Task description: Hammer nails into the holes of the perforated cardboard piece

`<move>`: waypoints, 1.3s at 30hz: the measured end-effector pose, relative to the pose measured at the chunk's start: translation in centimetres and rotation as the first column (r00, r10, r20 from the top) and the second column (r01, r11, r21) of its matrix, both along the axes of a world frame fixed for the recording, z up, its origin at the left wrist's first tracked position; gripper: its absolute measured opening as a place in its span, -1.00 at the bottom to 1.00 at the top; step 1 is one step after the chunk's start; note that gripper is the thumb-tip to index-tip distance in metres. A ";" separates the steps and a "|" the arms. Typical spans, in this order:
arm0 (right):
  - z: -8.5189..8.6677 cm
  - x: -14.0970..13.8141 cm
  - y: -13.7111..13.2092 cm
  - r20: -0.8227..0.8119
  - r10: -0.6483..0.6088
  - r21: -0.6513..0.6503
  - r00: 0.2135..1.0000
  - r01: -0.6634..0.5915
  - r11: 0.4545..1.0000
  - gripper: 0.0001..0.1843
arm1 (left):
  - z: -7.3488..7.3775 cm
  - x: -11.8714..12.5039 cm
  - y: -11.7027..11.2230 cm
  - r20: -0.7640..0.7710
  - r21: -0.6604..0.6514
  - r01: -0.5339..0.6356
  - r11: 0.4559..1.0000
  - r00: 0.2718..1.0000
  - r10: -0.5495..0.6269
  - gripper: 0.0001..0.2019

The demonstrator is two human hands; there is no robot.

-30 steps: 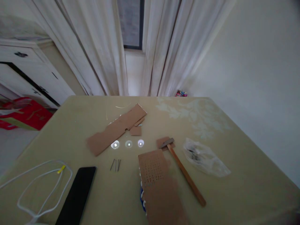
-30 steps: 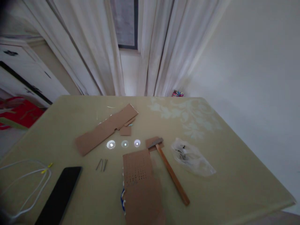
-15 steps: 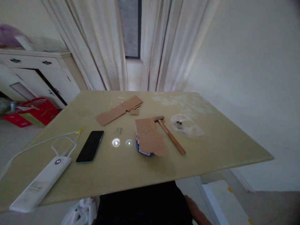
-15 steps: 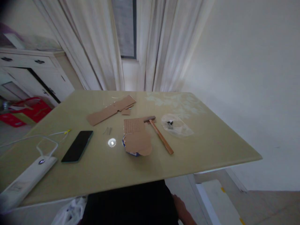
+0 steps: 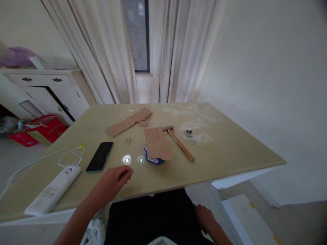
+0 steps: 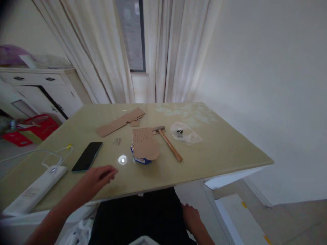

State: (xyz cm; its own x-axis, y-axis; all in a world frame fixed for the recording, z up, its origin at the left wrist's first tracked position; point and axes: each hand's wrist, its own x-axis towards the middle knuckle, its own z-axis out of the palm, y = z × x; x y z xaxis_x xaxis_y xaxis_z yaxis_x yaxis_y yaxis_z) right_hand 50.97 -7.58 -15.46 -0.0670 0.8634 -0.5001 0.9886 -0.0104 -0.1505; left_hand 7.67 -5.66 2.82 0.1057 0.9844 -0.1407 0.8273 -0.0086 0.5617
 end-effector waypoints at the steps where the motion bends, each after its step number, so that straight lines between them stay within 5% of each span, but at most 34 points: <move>1: 0.9 0.1 0.2 -0.005 0.012 -0.023 1.000 -0.012 1.000 -0.68 | 0.3 -0.3 2.4 -0.085 0.086 -0.090 0.992 0.992 0.097 -0.59; 5: 6.5 0.1 1.0 -0.076 0.041 -0.023 0.996 -0.043 0.999 -0.68 | -1.3 -1.9 10.3 -0.317 0.336 -0.305 0.891 0.854 0.411 -0.57; 8: 12.2 -0.9 1.9 -0.461 0.099 -0.047 0.882 -0.135 0.990 -0.65 | -3.5 -2.3 13.7 -0.324 0.356 -0.362 0.862 0.817 0.477 -0.50; 11: 16.7 -2.9 4.5 -0.695 0.170 0.237 0.699 -0.001 0.972 -0.56 | -5.3 -2.2 15.0 -0.306 0.369 -0.404 0.837 0.798 0.520 -0.48; 14: 18.8 -5.4 9.8 -0.630 0.241 0.558 0.738 0.216 0.801 -0.53 | -6.3 -2.2 15.2 -0.272 0.396 -0.399 0.827 0.810 0.520 -0.52; 16: 19.4 -7.3 14.4 -0.512 0.159 0.640 0.844 0.251 0.726 -0.61 | -6.8 -2.3 15.0 -0.245 0.415 -0.400 0.817 0.816 0.523 -0.55; 18: 19.4 -9.2 19.0 -0.332 0.018 0.620 0.943 0.204 0.758 -0.68 | -7.0 -2.5 14.8 -0.219 0.432 -0.410 0.803 0.816 0.535 -0.55; 23: 17.8 -12.8 26.4 -0.230 -0.025 0.541 0.973 0.149 0.828 -0.59 | -7.3 -3.1 14.4 -0.191 0.459 -0.416 0.785 0.817 0.544 -0.58; 30: 14.5 -13.6 27.3 -0.188 0.007 0.499 0.982 0.089 0.862 -0.65 | -6.9 -1.4 13.9 -0.192 0.491 -0.367 0.790 0.839 0.510 -0.56; 35: 13.9 -12.8 27.4 -0.199 0.036 0.497 0.979 0.070 0.865 -0.64 | -6.5 1.5 13.8 -0.244 0.435 -0.068 0.898 0.951 0.190 -0.70; 39: 13.8 -12.6 27.4 -0.182 0.034 0.493 0.983 0.061 0.868 -0.63 | -6.8 1.8 14.7 -0.249 0.385 -0.101 0.917 0.946 0.209 -0.76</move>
